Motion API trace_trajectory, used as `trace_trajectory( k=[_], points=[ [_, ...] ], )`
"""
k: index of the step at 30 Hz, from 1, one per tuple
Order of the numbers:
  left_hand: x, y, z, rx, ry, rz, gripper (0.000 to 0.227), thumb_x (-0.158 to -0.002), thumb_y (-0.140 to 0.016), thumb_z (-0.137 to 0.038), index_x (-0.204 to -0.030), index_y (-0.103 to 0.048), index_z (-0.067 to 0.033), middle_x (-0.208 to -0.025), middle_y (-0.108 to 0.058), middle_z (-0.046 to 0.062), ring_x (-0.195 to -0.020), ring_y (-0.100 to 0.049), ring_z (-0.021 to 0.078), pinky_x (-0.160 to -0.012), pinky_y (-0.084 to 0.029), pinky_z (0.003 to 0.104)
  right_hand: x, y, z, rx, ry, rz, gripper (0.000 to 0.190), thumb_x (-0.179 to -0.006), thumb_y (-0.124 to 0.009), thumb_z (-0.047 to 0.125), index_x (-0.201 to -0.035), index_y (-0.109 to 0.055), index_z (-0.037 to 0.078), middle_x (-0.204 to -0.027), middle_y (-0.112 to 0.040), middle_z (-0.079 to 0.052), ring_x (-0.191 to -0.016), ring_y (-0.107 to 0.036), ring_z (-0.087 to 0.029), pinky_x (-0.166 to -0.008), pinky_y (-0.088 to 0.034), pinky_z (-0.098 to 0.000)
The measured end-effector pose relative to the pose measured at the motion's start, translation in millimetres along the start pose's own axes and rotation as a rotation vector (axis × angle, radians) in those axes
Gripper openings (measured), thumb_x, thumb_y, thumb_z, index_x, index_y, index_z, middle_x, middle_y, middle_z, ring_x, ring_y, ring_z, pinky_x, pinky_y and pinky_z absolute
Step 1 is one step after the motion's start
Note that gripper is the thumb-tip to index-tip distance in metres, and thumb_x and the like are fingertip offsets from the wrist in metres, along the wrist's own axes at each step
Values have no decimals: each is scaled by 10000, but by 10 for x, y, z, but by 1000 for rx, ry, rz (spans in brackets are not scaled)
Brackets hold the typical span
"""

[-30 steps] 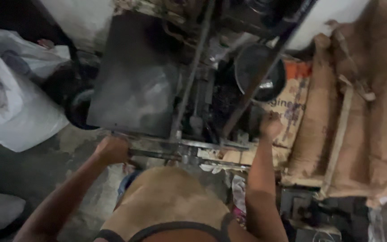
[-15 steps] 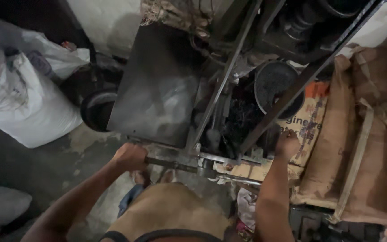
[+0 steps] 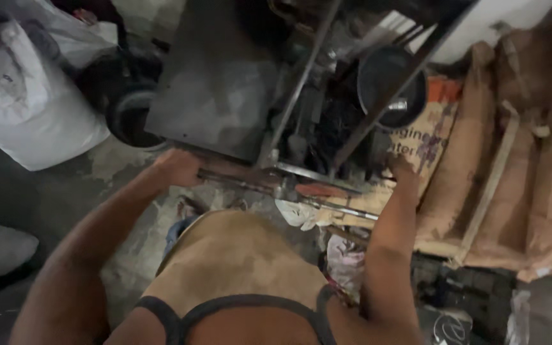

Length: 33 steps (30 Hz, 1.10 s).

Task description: The person operates a manual grinding or pressing machine by repeatedly turning a crank handle. They place small metal objects into the machine's hopper and collect the processed output into a container.

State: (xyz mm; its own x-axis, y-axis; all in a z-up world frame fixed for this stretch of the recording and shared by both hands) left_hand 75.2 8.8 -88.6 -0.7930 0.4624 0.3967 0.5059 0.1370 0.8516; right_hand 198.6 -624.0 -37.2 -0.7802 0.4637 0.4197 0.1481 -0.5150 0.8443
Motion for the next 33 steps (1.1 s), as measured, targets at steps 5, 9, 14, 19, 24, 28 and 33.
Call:
trace_trajectory(
  k=[5,9,14,19,24,28,33],
  points=[
    [-31,-92,51,-99,102,127,455,-775,-710,-495,-1028,-813,-131,-1040,-769,161,-989,-735,349,-897,-579,488,279,-344,-660,-316,-73,48,380,-1016,-501,180,-1338,-645,38,-775,-665,-139,-570,-537,-217,-486,-386,-377],
    [10,25,8,-38,145,101,473,-746,-724,-478,-1118,-788,-193,-1037,-765,153,-981,-721,363,-878,-568,501,464,-398,-868,-561,61,-203,380,-1020,-470,140,-1348,-645,60,-706,-643,-92,-490,-486,-164,-439,-360,-333],
    [106,226,-50,4,154,-103,489,-730,-707,-426,-1177,-793,-250,-1037,-759,161,-973,-713,379,-859,-566,510,792,-246,-787,-477,410,-595,291,-1165,-489,187,-1222,-727,29,-793,-665,-105,-664,-585,-160,-631,-471,-327],
    [32,-34,95,-85,244,132,376,-795,-680,-422,-1032,-820,-167,-1048,-774,139,-997,-732,355,-880,-584,479,930,-111,-678,-344,627,-667,279,-1211,-521,219,-1263,-655,-20,-1038,-733,-161,-889,-664,-223,-788,-529,-363],
    [40,-110,74,-125,209,196,364,-731,-690,-374,-981,-830,-150,-998,-777,155,-1000,-734,352,-913,-568,479,870,-285,-1294,-870,228,-387,200,-1048,-601,223,-1150,-654,59,-850,-693,-122,-724,-646,-222,-704,-550,-397],
    [43,-77,79,-99,171,232,392,-786,-656,-402,-978,-809,-96,-962,-777,183,-943,-747,362,-861,-582,472,1128,-1128,-1630,-1890,-278,-120,393,-1014,-493,378,-710,-546,136,-596,-585,-50,-544,-579,-242,-610,-553,-460],
    [43,-38,23,-49,72,184,391,-756,-650,-380,-995,-780,-99,-952,-769,163,-890,-755,337,-770,-601,465,1258,-1114,-1423,-2226,-122,-49,438,-1096,-421,410,-732,-501,179,-625,-492,-17,-601,-520,-227,-742,-506,-442]
  ],
)
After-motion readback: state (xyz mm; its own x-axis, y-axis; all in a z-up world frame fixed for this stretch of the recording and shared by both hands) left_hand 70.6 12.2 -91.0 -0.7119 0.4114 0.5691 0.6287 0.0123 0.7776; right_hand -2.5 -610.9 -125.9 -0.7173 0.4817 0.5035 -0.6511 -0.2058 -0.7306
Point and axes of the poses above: each hand's wrist, its own x-axis away from the middle knuckle, its own y-axis out of the back of the hand, z = x × y, the point moved 10 cm from there along -x, towards the middle knuckle
